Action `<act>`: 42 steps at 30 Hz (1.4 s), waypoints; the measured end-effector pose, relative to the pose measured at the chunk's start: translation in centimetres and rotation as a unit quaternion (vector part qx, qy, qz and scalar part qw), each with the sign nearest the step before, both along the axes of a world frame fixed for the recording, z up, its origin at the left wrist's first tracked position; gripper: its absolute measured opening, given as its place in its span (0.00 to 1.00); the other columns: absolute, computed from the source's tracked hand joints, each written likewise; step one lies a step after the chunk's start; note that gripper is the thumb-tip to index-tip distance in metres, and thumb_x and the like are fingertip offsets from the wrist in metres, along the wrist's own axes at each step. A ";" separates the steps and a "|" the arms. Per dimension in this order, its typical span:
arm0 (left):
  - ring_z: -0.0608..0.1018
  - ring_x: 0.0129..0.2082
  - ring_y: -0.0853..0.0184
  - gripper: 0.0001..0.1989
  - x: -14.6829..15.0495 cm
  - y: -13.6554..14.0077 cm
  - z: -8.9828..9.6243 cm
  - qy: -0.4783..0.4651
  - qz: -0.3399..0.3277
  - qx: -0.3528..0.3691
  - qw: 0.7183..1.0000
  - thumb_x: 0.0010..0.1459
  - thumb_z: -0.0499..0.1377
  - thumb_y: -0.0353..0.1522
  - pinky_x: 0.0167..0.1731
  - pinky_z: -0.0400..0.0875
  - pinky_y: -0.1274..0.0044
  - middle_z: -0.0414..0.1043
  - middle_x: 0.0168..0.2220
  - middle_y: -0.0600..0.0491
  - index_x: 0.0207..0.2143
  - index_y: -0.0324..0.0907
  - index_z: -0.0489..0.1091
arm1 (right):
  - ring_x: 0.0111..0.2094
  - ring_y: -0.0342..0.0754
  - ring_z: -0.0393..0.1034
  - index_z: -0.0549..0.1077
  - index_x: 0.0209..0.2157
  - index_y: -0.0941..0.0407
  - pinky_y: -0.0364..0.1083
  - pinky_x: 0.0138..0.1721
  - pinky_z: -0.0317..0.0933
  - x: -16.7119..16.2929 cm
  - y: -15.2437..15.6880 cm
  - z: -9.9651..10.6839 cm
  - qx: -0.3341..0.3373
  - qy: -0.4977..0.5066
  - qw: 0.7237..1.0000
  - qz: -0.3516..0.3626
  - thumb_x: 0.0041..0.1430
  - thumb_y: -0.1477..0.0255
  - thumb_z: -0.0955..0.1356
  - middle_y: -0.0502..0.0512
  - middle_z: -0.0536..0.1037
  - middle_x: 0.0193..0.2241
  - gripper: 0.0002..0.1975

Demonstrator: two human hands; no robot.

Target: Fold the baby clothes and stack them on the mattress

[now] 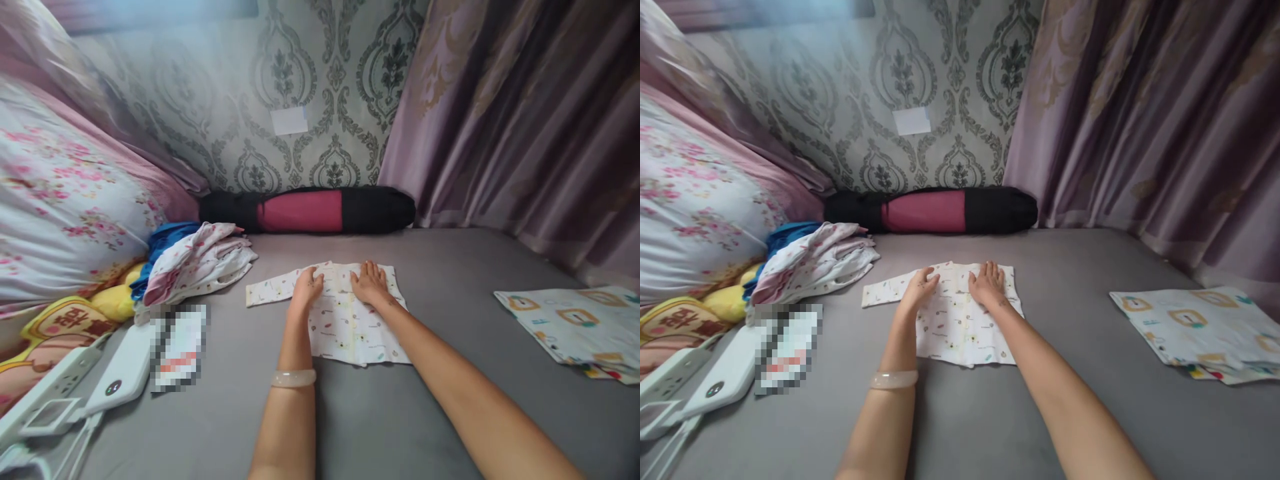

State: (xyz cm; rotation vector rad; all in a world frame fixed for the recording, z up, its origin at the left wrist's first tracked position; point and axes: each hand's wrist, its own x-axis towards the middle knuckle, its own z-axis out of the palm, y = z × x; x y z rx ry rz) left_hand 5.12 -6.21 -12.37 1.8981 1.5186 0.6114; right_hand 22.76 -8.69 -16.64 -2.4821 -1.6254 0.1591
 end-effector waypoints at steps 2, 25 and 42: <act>0.75 0.47 0.59 0.21 -0.3 0.1 0.0 -0.013 0.019 0.000 1.000 0.61 0.51 0.34 0.46 0.66 0.74 0.73 0.47 0.40 0.54 0.34 0.66 | 0.65 0.58 0.37 0.50 0.63 0.71 0.55 0.63 0.32 -0.8 0.1 0.4 -0.005 0.014 1.000 -0.005 0.65 0.63 0.52 0.69 0.47 0.65 0.33; 0.73 0.52 0.59 0.20 -0.9 1.1 -1.4 -0.054 0.061 -0.002 0.997 0.60 0.52 0.33 0.52 0.63 0.73 0.69 0.54 0.40 0.53 0.34 0.67 | 0.66 0.52 0.33 0.48 0.65 0.67 0.54 0.63 0.26 -5.9 -1.3 0.4 0.027 0.004 0.990 0.136 0.65 0.62 0.49 0.62 0.46 0.66 0.32; 0.74 0.51 0.58 0.18 -1.3 1.2 -1.2 -0.051 0.085 -0.002 0.995 0.59 0.53 0.32 0.49 0.66 0.72 0.72 0.51 0.40 0.50 0.35 0.69 | 0.66 0.56 0.38 0.51 0.63 0.72 0.53 0.63 0.30 -4.0 -0.2 0.7 0.000 0.019 0.996 0.088 0.66 0.59 0.49 0.69 0.49 0.65 0.35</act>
